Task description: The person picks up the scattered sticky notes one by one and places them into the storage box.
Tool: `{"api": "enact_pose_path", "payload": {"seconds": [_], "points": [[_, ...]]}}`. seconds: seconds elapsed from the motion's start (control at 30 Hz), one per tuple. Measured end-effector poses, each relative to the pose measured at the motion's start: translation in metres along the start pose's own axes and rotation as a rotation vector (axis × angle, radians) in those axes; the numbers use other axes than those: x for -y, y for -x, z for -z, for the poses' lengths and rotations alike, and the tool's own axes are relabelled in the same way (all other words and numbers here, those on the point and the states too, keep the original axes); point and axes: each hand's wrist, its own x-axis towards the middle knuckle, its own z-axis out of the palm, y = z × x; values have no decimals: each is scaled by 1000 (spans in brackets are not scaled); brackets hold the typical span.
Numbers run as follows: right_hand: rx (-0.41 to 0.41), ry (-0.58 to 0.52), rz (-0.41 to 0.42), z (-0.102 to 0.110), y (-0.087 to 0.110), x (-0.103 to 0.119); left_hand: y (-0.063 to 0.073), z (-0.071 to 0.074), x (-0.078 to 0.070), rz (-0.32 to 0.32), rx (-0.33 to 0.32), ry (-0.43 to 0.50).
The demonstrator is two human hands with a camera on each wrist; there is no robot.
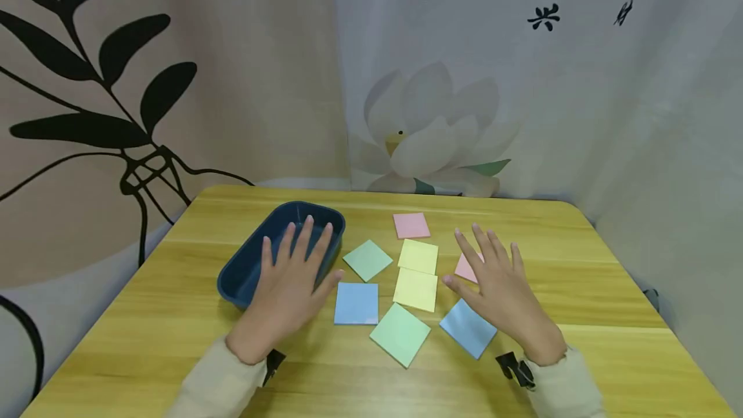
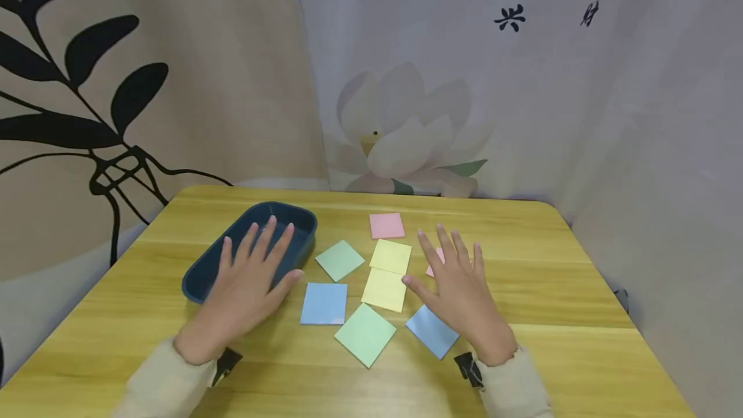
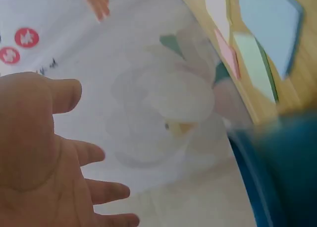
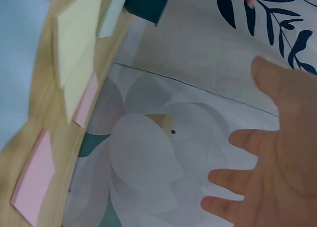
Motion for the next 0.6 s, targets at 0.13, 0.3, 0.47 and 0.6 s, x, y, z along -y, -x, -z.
{"api": "enact_pose_path", "payload": {"seconds": [0.13, 0.3, 0.47, 0.6], "points": [[-23, -14, 27, 6, 1, -1, 4, 16, 30, 80, -2, 29], [-44, -59, 45, 6, 4, -3, 11, 31, 71, 168, 0, 64], [-29, -118, 44, 1, 9, -9, 15, 29, 112, 230, 29, 59], [45, -153, 4, -1, 13, -17, 17, 20, 136, 262, 92, 76]]}}
